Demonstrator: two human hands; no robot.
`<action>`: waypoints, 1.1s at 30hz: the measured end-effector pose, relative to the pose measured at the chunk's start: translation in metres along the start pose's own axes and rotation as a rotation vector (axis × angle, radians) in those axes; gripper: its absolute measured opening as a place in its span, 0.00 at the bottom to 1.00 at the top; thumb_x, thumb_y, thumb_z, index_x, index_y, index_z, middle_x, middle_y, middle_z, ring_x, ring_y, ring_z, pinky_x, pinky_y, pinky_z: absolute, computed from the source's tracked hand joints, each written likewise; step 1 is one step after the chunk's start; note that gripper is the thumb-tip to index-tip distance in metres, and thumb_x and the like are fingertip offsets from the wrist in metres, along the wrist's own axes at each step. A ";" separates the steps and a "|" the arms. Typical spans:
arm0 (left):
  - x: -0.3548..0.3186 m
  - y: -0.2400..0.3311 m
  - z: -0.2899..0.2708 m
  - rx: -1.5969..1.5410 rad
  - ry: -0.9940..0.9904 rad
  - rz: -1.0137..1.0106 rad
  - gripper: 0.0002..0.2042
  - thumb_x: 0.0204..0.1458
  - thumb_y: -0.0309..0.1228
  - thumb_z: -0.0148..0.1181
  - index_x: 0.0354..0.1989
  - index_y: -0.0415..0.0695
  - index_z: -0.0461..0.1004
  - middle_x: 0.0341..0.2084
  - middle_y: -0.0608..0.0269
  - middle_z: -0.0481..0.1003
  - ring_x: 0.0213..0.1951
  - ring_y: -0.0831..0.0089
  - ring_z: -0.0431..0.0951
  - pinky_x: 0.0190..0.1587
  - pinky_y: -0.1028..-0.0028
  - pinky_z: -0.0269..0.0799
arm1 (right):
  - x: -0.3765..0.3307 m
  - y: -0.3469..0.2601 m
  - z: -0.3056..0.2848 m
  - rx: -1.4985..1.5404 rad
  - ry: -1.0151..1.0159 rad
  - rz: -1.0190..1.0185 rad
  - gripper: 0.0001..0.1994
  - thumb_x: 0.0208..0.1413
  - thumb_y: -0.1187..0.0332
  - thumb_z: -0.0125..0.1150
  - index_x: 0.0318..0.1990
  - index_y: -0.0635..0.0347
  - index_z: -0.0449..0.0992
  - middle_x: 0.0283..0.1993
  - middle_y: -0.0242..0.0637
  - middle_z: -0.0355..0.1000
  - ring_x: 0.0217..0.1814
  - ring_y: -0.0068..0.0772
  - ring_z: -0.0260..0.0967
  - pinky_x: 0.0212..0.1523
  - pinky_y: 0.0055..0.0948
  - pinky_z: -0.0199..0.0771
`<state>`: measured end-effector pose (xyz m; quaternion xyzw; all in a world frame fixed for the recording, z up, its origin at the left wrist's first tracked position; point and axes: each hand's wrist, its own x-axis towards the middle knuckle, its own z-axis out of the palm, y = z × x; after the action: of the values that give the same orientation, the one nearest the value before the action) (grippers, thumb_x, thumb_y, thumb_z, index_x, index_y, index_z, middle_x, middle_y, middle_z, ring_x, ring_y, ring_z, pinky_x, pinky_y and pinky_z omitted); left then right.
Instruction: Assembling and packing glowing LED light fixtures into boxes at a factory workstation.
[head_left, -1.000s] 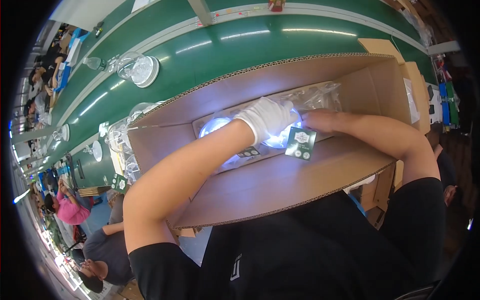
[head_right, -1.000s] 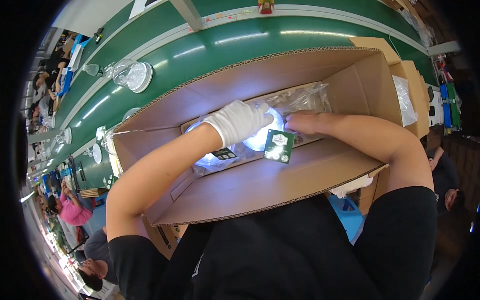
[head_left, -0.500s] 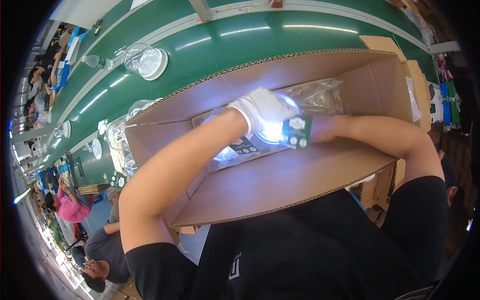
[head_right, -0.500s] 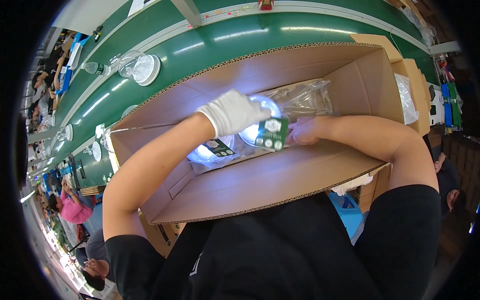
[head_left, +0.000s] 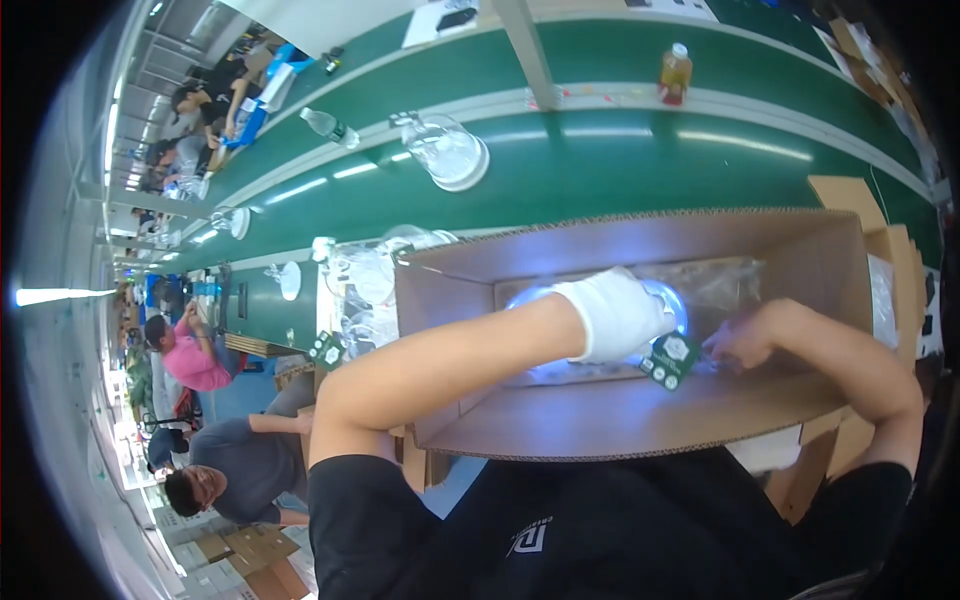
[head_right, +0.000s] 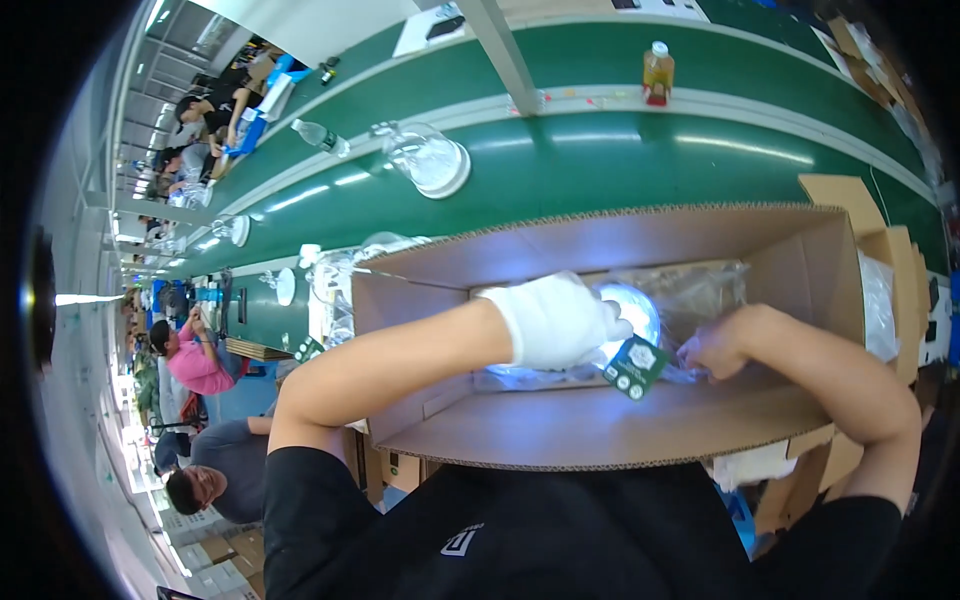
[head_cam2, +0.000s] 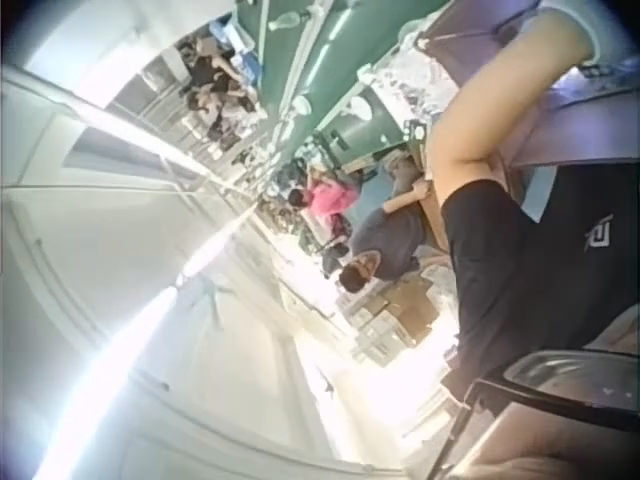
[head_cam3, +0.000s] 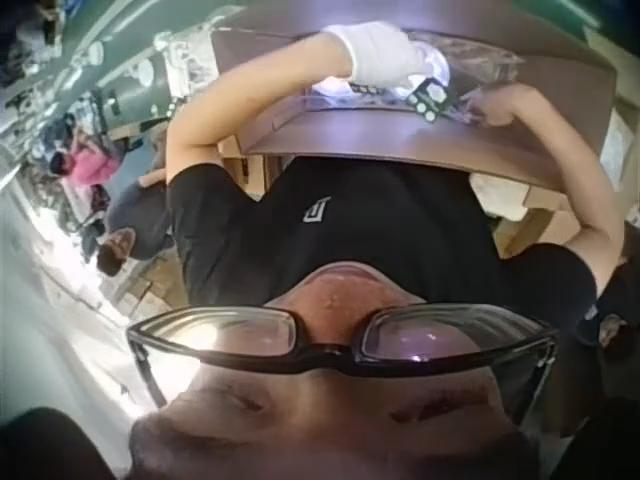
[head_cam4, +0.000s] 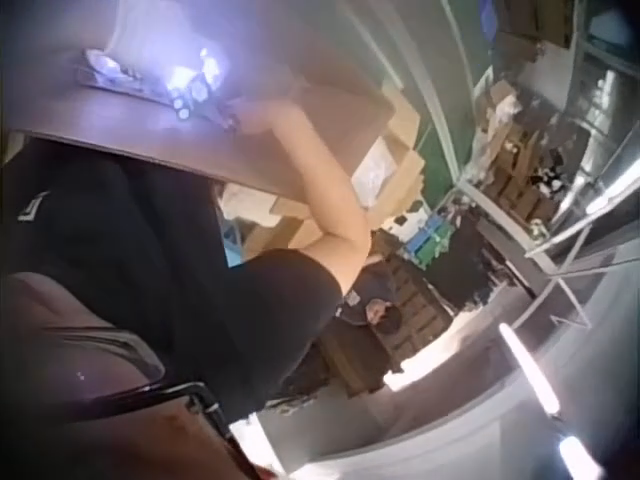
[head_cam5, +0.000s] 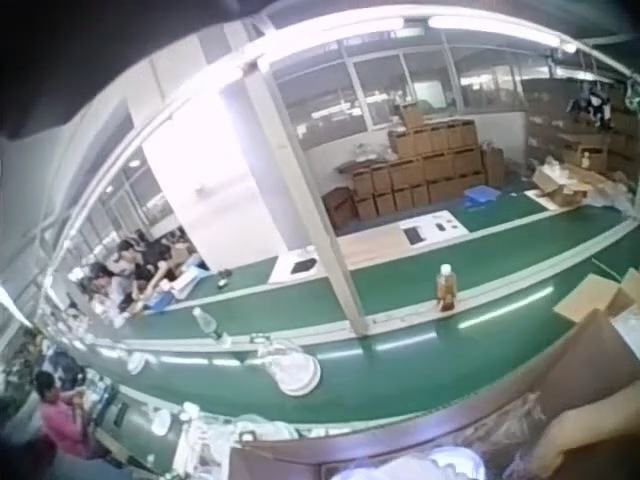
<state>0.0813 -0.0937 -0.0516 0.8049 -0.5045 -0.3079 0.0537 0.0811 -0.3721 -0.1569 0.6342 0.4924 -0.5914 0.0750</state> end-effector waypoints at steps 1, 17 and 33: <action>-0.028 -0.004 -0.023 -0.134 0.077 0.015 0.12 0.58 0.34 0.58 0.47 0.44 0.76 0.40 0.49 0.79 0.42 0.53 0.82 0.45 0.59 0.77 | -0.010 -0.004 -0.009 -0.010 0.096 0.028 0.24 0.55 0.61 0.63 0.60 0.54 0.74 0.71 0.38 0.63 0.66 0.50 0.66 0.63 0.42 0.69; -0.082 -0.378 0.012 0.112 0.317 -0.903 0.37 0.51 0.26 0.62 0.72 0.50 0.56 0.71 0.54 0.58 0.68 0.51 0.63 0.63 0.58 0.68 | -0.083 -0.015 -0.033 0.159 0.607 0.302 0.21 0.61 0.58 0.59 0.58 0.58 0.75 0.69 0.38 0.66 0.67 0.45 0.66 0.64 0.43 0.69; -0.060 -0.339 -0.009 -0.030 0.454 -0.774 0.17 0.61 0.42 0.54 0.51 0.44 0.70 0.35 0.39 0.79 0.41 0.40 0.78 0.45 0.52 0.72 | -0.099 -0.017 -0.057 0.262 0.668 0.228 0.19 0.62 0.58 0.59 0.55 0.59 0.76 0.67 0.38 0.68 0.62 0.47 0.70 0.61 0.42 0.72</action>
<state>0.3321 0.1191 -0.1521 0.9807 -0.1368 -0.1284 0.0556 0.1257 -0.3781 -0.0512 0.8472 0.3362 -0.3976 -0.1061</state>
